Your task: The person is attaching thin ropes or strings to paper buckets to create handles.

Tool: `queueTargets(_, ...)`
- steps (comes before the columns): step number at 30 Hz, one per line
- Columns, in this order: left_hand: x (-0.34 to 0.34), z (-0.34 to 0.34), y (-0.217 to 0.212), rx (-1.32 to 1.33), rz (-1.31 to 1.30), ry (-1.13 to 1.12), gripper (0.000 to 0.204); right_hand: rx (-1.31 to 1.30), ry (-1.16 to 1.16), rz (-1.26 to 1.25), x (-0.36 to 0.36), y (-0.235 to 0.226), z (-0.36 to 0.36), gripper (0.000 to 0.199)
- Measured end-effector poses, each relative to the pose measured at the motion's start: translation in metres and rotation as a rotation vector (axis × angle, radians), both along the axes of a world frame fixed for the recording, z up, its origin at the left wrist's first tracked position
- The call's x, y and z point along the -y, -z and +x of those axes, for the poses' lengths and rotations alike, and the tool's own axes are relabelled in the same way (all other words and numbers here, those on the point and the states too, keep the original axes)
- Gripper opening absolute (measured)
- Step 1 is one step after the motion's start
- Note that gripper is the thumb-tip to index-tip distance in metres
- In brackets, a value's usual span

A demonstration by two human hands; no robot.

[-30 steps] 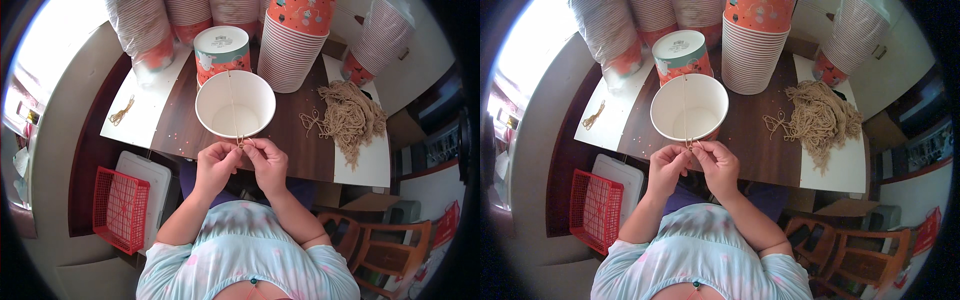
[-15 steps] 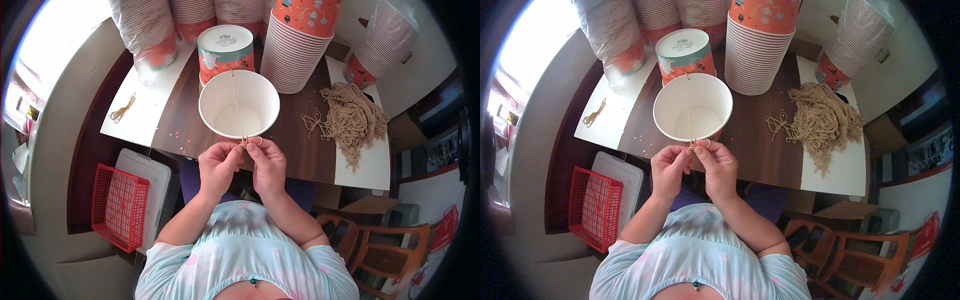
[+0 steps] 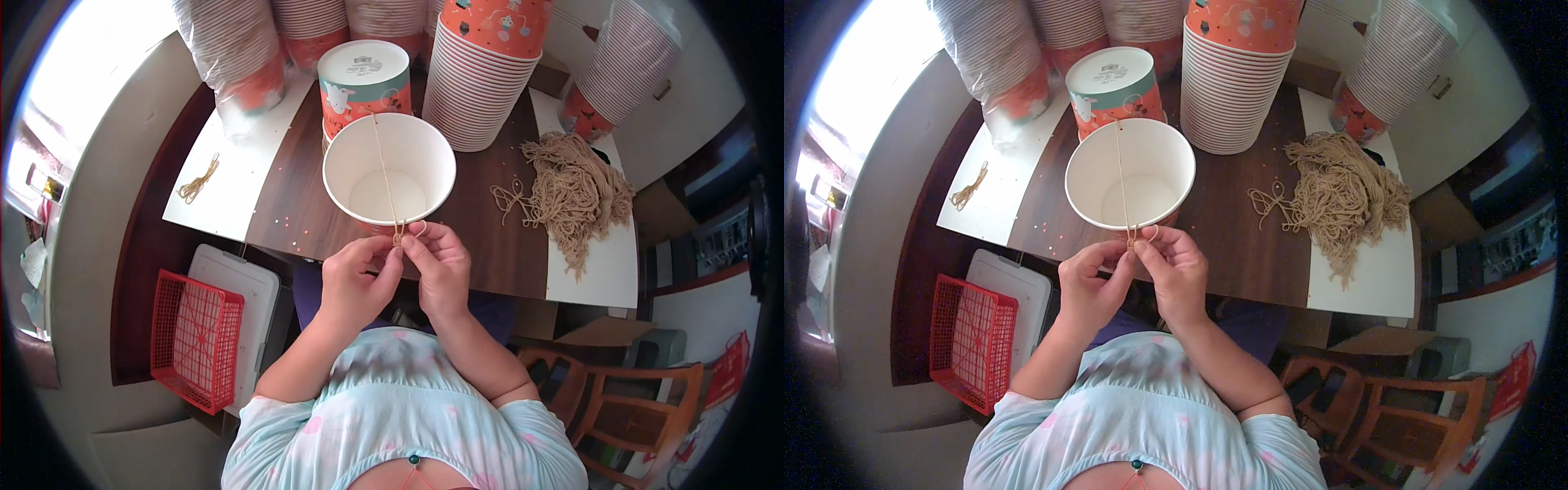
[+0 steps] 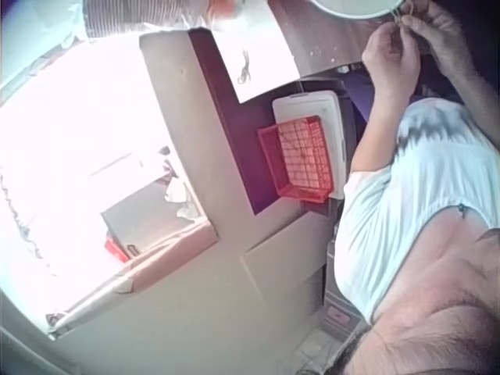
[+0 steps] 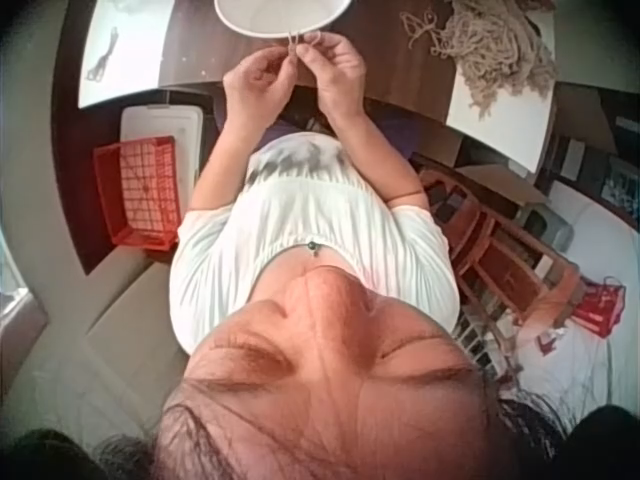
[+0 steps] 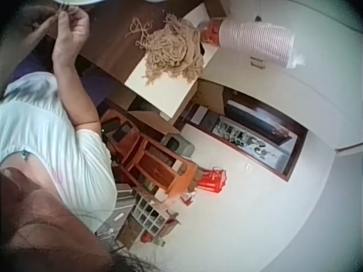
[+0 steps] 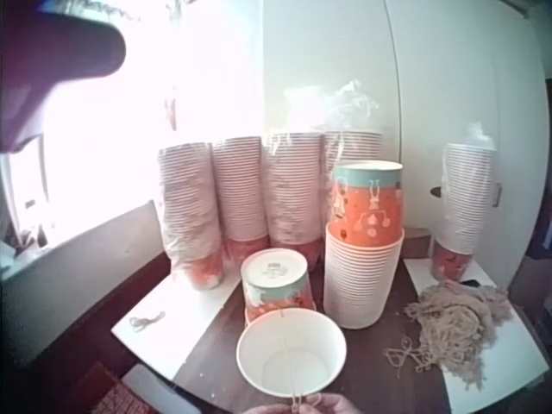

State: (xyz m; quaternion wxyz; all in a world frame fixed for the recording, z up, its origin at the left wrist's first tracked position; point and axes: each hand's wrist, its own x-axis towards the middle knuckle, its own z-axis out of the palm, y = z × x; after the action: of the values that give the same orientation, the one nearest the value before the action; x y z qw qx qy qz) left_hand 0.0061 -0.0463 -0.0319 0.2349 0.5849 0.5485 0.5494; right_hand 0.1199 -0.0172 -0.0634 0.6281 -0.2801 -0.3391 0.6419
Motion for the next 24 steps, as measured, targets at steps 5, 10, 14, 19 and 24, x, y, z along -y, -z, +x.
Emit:
queueTargets(5,-0.002,-0.005,-0.014,-0.352,0.091,-0.014,0.016,0.133,0.024,0.030,0.000,0.000,0.005,0.018)
queueTargets(10,-0.005,-0.010,-0.020,-0.370,0.164,0.068,0.021,0.019,-0.015,0.013,-0.001,-0.004,0.007,0.017)
queueTargets(14,-0.012,-0.014,-0.012,-0.428,0.289,0.090,0.020,-0.025,-0.018,-0.053,-0.003,-0.002,0.007,0.014)
queueTargets(19,-0.016,-0.022,-0.012,-0.445,0.272,0.150,0.019,-0.029,-0.051,-0.061,-0.005,-0.001,0.013,0.012)
queueTargets(24,-0.020,-0.026,-0.016,-0.577,0.397,0.124,0.022,0.010,-0.098,-0.068,-0.011,-0.006,0.024,0.012)
